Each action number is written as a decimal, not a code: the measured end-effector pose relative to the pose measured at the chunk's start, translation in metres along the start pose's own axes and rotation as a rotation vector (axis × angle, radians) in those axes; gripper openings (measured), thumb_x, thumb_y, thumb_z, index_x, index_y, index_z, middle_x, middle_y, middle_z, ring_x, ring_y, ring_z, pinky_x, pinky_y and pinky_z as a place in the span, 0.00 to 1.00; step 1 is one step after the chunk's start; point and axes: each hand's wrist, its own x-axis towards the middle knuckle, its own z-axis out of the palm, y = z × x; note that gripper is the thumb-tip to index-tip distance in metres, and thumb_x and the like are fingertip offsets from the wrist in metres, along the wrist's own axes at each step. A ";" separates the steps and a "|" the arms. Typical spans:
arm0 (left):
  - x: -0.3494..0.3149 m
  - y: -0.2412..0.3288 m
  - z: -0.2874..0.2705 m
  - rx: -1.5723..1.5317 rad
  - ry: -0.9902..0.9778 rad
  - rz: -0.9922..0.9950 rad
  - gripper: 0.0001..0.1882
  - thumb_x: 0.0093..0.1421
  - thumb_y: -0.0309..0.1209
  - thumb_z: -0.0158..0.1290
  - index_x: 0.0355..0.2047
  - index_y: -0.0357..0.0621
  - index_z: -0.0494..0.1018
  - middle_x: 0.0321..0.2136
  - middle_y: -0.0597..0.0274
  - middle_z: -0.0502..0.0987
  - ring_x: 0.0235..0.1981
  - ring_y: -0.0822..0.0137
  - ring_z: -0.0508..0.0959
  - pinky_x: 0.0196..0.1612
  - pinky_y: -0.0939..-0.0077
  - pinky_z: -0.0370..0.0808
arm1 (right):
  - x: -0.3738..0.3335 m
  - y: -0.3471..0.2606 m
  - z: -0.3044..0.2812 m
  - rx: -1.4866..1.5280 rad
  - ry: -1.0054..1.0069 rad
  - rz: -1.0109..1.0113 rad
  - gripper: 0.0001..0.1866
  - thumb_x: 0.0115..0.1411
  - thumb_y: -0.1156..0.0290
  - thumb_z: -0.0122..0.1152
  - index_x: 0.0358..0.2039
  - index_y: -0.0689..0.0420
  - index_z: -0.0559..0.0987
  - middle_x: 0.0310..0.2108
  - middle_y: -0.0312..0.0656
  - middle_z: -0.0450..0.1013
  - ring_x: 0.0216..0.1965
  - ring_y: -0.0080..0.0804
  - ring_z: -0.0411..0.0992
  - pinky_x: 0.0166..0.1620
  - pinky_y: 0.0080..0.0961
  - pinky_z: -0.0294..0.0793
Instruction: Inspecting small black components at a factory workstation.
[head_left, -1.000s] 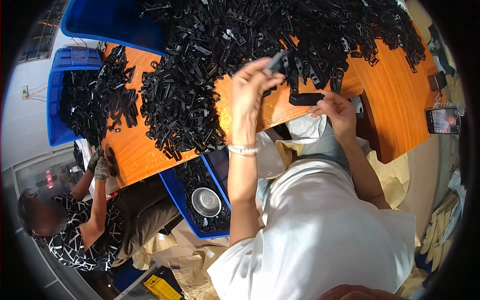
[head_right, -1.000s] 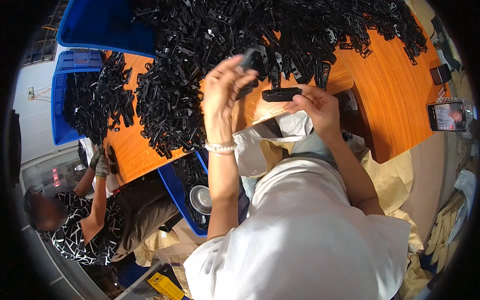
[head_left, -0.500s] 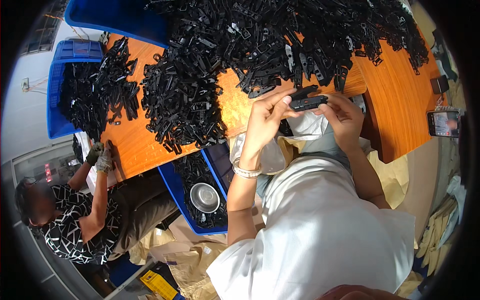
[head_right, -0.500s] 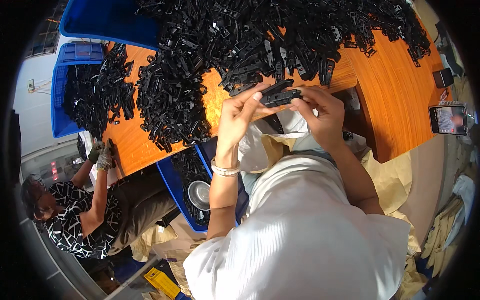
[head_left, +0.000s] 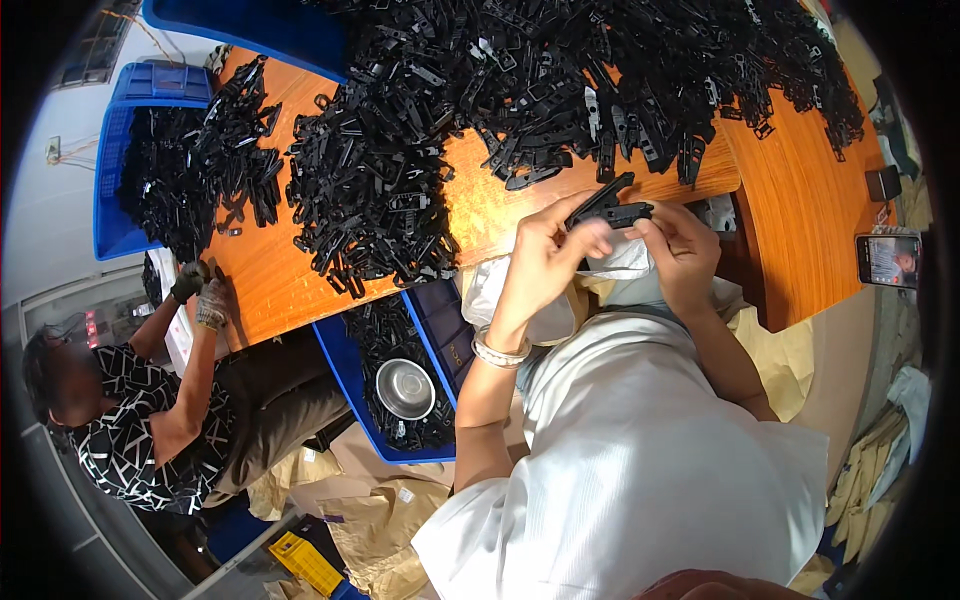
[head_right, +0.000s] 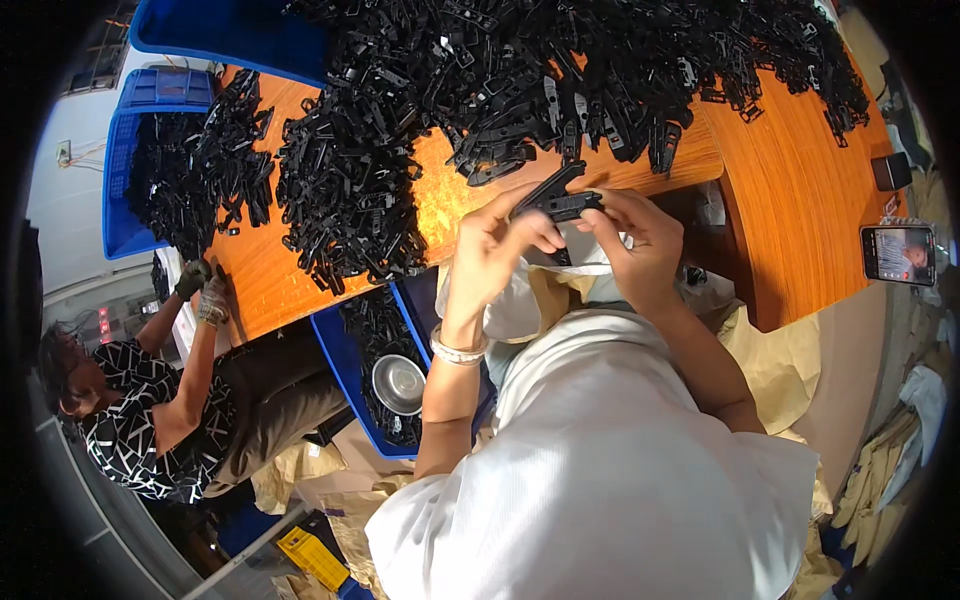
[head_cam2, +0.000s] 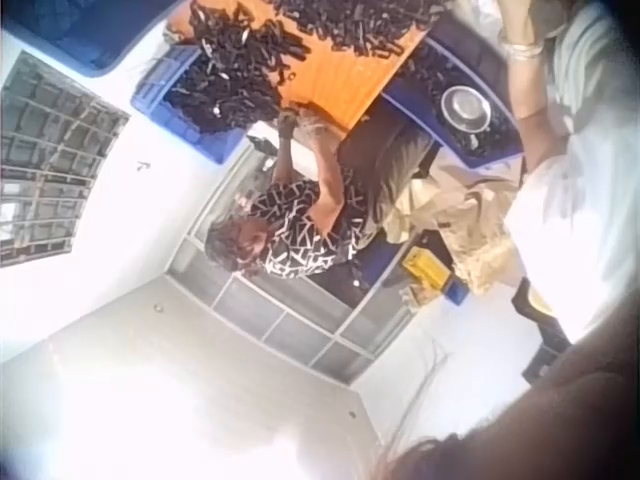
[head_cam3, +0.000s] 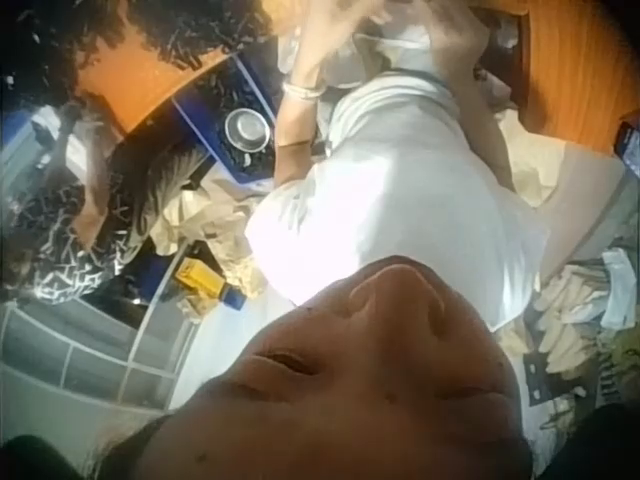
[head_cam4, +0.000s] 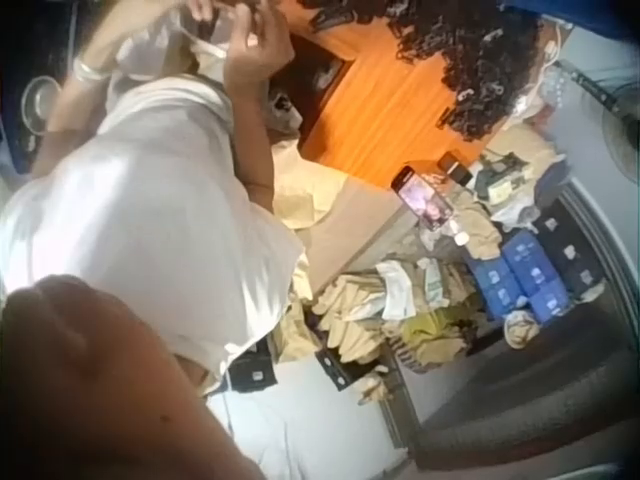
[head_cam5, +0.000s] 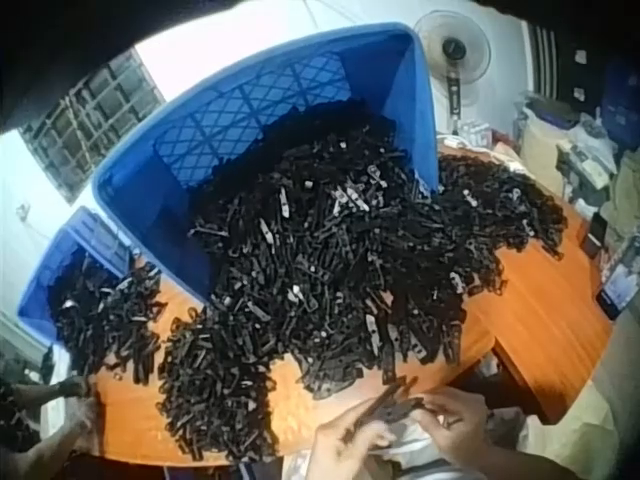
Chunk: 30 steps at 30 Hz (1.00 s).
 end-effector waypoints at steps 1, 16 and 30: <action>-0.002 0.001 0.001 0.071 -0.023 0.076 0.14 0.54 0.24 0.46 0.40 0.28 0.65 0.24 0.55 0.75 0.23 0.72 0.76 0.28 0.83 0.73 | -0.001 0.001 0.000 -0.002 0.013 0.011 0.10 0.49 0.85 0.51 0.34 0.69 0.71 0.33 0.43 0.70 0.29 0.23 0.71 0.32 0.15 0.70; -0.014 0.000 -0.005 0.398 -0.017 0.176 0.15 0.49 0.22 0.51 0.39 0.31 0.68 0.23 0.51 0.74 0.21 0.69 0.76 0.24 0.82 0.72 | 0.022 -0.013 -0.011 -0.100 -0.229 0.023 0.13 0.46 0.81 0.55 0.35 0.64 0.73 0.34 0.38 0.67 0.32 0.22 0.63 0.37 0.16 0.62; -0.017 -0.012 -0.009 0.005 -0.049 0.032 0.14 0.52 0.22 0.49 0.40 0.32 0.67 0.27 0.57 0.73 0.26 0.73 0.75 0.30 0.83 0.73 | 0.020 -0.011 -0.002 0.099 -0.258 0.149 0.14 0.47 0.81 0.55 0.38 0.64 0.73 0.23 0.31 0.62 0.23 0.15 0.56 0.28 0.12 0.57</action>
